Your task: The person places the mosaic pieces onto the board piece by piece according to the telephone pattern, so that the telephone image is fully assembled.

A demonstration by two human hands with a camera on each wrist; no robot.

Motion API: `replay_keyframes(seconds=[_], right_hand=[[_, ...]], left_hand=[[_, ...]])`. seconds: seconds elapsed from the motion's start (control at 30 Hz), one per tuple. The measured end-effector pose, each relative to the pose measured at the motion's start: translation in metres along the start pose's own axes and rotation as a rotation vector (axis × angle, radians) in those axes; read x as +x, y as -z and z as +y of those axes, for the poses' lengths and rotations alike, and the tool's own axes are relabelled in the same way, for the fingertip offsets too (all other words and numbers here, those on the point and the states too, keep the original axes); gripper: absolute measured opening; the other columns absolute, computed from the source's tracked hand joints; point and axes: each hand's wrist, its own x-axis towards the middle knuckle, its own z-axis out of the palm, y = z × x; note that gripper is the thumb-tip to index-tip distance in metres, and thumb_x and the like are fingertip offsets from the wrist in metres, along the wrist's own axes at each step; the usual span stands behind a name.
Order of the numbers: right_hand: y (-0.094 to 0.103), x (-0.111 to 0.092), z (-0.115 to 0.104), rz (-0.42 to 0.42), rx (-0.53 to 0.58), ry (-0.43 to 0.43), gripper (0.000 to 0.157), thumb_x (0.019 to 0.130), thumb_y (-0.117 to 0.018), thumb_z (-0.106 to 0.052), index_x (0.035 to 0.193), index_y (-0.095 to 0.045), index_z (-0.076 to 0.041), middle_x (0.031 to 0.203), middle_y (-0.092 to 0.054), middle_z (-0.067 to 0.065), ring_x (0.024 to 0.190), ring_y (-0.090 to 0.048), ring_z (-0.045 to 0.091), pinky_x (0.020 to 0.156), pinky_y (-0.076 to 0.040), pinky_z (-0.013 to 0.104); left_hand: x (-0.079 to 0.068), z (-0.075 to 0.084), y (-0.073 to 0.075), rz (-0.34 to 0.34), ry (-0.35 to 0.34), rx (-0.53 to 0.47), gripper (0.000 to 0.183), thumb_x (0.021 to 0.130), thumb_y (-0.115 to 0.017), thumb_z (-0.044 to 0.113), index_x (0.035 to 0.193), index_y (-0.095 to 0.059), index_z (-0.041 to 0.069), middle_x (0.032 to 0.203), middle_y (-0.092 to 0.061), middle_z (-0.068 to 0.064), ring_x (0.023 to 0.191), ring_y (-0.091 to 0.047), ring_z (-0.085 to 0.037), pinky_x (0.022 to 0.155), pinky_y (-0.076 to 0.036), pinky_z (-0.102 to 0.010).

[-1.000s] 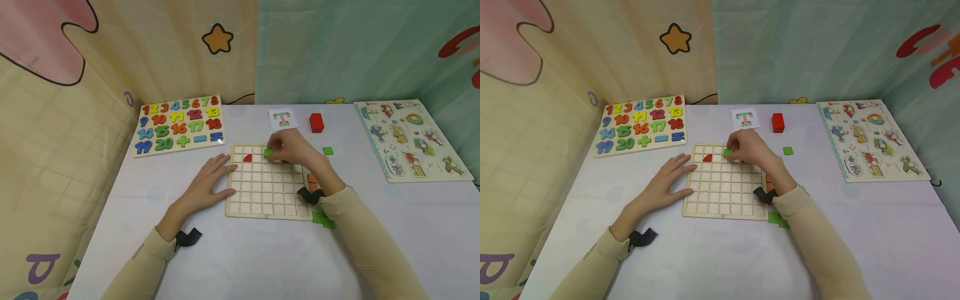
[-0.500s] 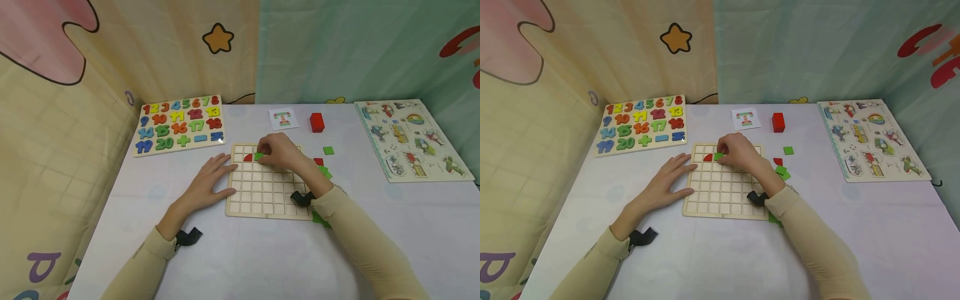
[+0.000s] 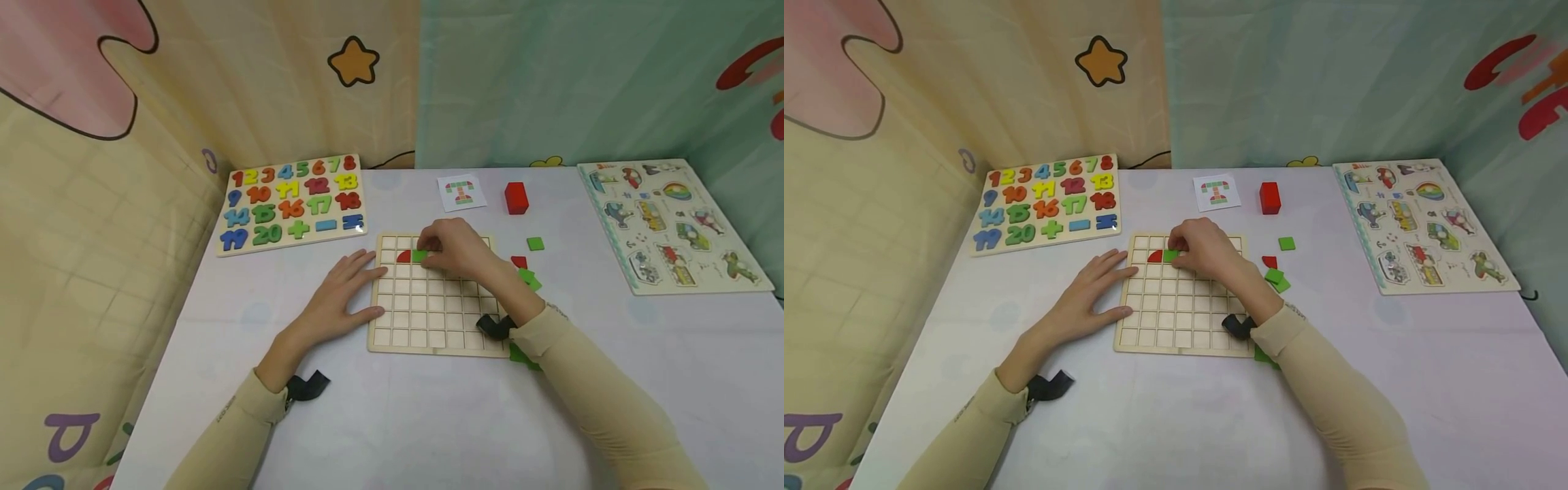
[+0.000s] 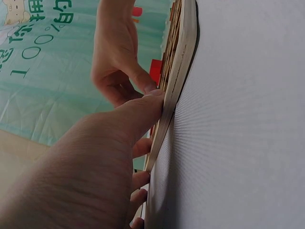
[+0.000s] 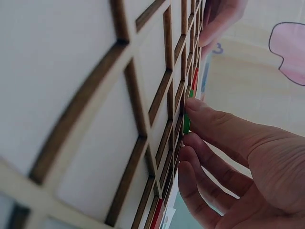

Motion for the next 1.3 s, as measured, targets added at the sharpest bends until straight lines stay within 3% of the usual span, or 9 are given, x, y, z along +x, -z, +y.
replay_keyframes(seconds=[0.23, 0.57, 0.8, 1.03, 1.3], right_hand=[[-0.001, -0.002, 0.002, 0.018, 0.025, 0.020, 0.024, 0.087, -0.088, -0.013, 0.110, -0.080, -0.007, 0.104, -0.077, 0.007, 0.094, -0.070, 0.022, 0.091, -0.061, 0.039], [0.008, -0.008, 0.010, 0.003, 0.066, -0.020, 0.025, 0.090, -0.083, -0.011, 0.115, -0.079, -0.006, 0.107, -0.077, 0.007, 0.098, -0.070, 0.024, 0.092, -0.060, 0.040], [0.027, -0.024, 0.034, 0.083, 0.124, -0.011, 0.017, 0.094, -0.079, -0.013, 0.109, -0.080, -0.007, 0.098, -0.076, 0.006, 0.092, -0.067, 0.022, 0.079, -0.058, 0.036], [0.049, -0.044, 0.059, 0.175, 0.182, -0.078, 0.017, 0.095, -0.080, -0.017, 0.109, -0.080, -0.006, 0.098, -0.077, 0.007, 0.093, -0.067, 0.022, 0.087, -0.063, 0.041], [0.071, -0.068, 0.090, 0.248, 0.163, -0.170, 0.023, 0.097, -0.078, -0.022, 0.115, -0.079, -0.007, 0.104, -0.078, 0.009, 0.095, -0.067, 0.021, 0.076, -0.053, 0.010]], left_hand=[[0.000, 0.000, 0.000, 0.003, -0.005, -0.008, 0.070, 0.096, -0.074, 0.045, 0.157, -0.050, 0.021, 0.173, -0.032, -0.007, 0.164, -0.017, -0.027, 0.136, -0.009, -0.048], [0.000, -0.001, -0.002, 0.000, 0.009, -0.011, 0.070, 0.095, -0.075, 0.045, 0.157, -0.050, 0.022, 0.173, -0.031, -0.006, 0.164, -0.016, -0.025, 0.136, -0.009, -0.047], [0.000, -0.001, -0.001, 0.006, 0.001, -0.004, 0.070, 0.095, -0.076, 0.044, 0.157, -0.051, 0.021, 0.172, -0.032, -0.007, 0.164, -0.017, -0.026, 0.136, -0.010, -0.048], [0.000, 0.001, 0.001, 0.010, 0.000, -0.007, 0.070, 0.094, -0.077, 0.043, 0.156, -0.052, 0.020, 0.172, -0.033, -0.008, 0.163, -0.018, -0.028, 0.136, -0.012, -0.051], [0.000, 0.002, 0.000, 0.000, 0.008, -0.011, 0.071, 0.094, -0.077, 0.043, 0.156, -0.052, 0.021, 0.173, -0.032, -0.007, 0.164, -0.017, -0.027, 0.136, -0.010, -0.050]])
